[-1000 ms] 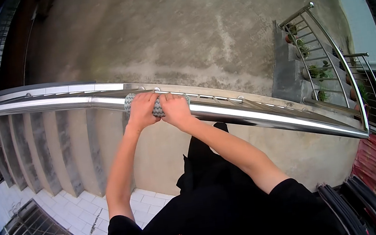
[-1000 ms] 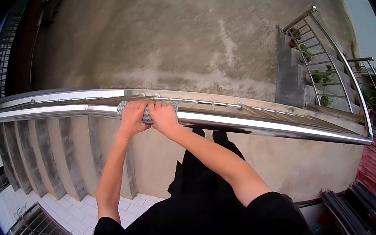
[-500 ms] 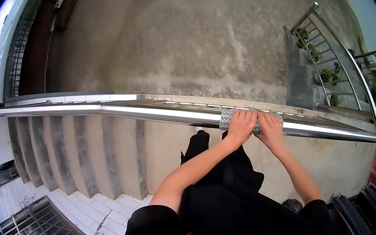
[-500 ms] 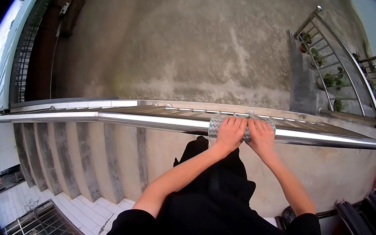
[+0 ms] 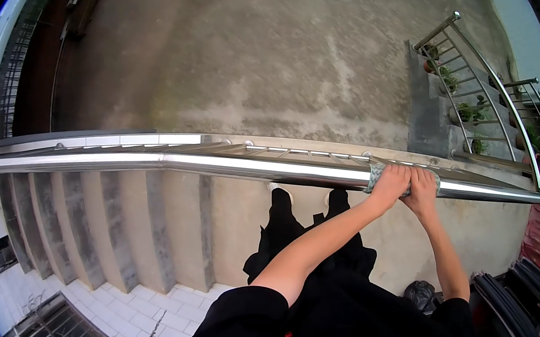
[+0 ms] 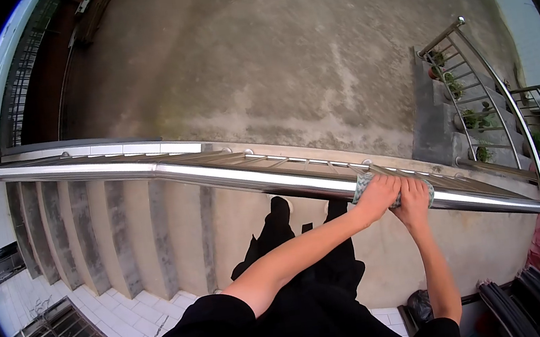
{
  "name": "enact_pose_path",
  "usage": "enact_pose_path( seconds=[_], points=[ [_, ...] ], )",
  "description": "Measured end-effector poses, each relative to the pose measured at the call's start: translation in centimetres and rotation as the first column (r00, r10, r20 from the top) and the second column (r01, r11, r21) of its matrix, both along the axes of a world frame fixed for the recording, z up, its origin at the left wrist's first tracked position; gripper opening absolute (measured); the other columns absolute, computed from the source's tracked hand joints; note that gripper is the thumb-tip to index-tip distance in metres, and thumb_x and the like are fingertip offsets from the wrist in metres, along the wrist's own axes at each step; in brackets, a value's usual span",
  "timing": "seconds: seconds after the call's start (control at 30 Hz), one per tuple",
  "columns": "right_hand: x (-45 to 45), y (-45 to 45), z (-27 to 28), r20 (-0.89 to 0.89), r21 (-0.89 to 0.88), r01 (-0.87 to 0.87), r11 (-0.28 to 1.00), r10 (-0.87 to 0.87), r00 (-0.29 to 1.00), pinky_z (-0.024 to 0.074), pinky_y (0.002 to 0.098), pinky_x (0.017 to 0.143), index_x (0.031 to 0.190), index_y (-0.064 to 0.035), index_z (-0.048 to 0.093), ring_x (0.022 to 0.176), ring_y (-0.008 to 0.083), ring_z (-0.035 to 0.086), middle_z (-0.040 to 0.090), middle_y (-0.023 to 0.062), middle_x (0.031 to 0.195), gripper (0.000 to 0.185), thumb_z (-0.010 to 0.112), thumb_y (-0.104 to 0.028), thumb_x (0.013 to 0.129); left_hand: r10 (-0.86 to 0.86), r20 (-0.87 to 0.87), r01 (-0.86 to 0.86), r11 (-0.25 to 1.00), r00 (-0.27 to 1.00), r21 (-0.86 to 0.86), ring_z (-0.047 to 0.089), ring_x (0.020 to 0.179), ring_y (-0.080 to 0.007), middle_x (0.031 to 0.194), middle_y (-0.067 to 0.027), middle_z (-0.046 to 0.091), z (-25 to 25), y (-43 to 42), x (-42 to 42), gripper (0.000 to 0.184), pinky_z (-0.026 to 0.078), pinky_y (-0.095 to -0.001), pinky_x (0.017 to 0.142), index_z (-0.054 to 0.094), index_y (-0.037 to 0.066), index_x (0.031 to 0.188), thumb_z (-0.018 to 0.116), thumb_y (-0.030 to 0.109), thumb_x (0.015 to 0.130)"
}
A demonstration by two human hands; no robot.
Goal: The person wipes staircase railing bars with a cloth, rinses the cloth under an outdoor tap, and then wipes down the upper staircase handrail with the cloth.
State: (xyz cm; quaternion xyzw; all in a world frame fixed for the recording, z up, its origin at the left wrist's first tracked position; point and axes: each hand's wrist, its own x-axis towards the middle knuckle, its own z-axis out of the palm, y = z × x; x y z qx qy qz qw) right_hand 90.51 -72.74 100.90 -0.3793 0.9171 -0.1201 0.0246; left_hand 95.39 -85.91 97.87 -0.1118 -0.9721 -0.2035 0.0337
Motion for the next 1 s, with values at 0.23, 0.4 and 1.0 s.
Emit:
enact_pose_path(
  seconds=[0.23, 0.4, 1.0],
  points=[
    [6.1, -17.0, 0.2, 0.078, 0.019, -0.089, 0.996, 0.087, 0.993, 0.0465, 0.0403, 0.077, 0.108, -0.0036, 0.057, 0.089, 0.0305, 0.06, 0.061, 0.0114, 0.096, 0.067, 0.082, -0.022, 0.049, 0.052, -0.04, -0.048, 0.995, 0.998, 0.089, 0.057, 0.095, -0.0257, 0.096, -0.0118, 0.058, 0.4, -17.9, 7.6, 0.043, 0.045, -0.0356, 0.086, 0.055, -0.001, 0.104, 0.066, 0.009, 0.065],
    [12.8, -35.4, -1.9, 0.118, -0.039, -0.234, 0.971, 0.237, 0.964, 0.0489, 0.0395, 0.074, 0.102, -0.0046, 0.053, 0.087, 0.0287, 0.061, 0.059, 0.0105, 0.088, 0.057, 0.08, -0.019, 0.053, 0.21, -0.1, -0.212, 0.977, 0.973, -0.013, 0.057, 0.1, -0.0285, 0.102, -0.0109, 0.059, 1.9, -35.9, 16.2, 0.057, 0.044, -0.0378, 0.09, 0.054, 0.0, 0.11, 0.07, 0.007, 0.055],
    [15.3, -43.0, -2.3, 0.197, -0.18, -0.219, 0.959, 0.253, 0.947, 0.0503, 0.0384, 0.07, 0.092, -0.0021, 0.054, 0.079, 0.0277, 0.063, 0.061, 0.0127, 0.083, 0.047, 0.077, -0.014, 0.052, 0.372, -0.065, -0.377, 0.92, 0.926, -0.109, 0.057, 0.091, -0.0277, 0.091, -0.0092, 0.06, 3.6, -41.4, 18.0, 0.045, 0.044, -0.0395, 0.084, 0.058, 0.006, 0.097, 0.071, 0.009, 0.054]
  ],
)
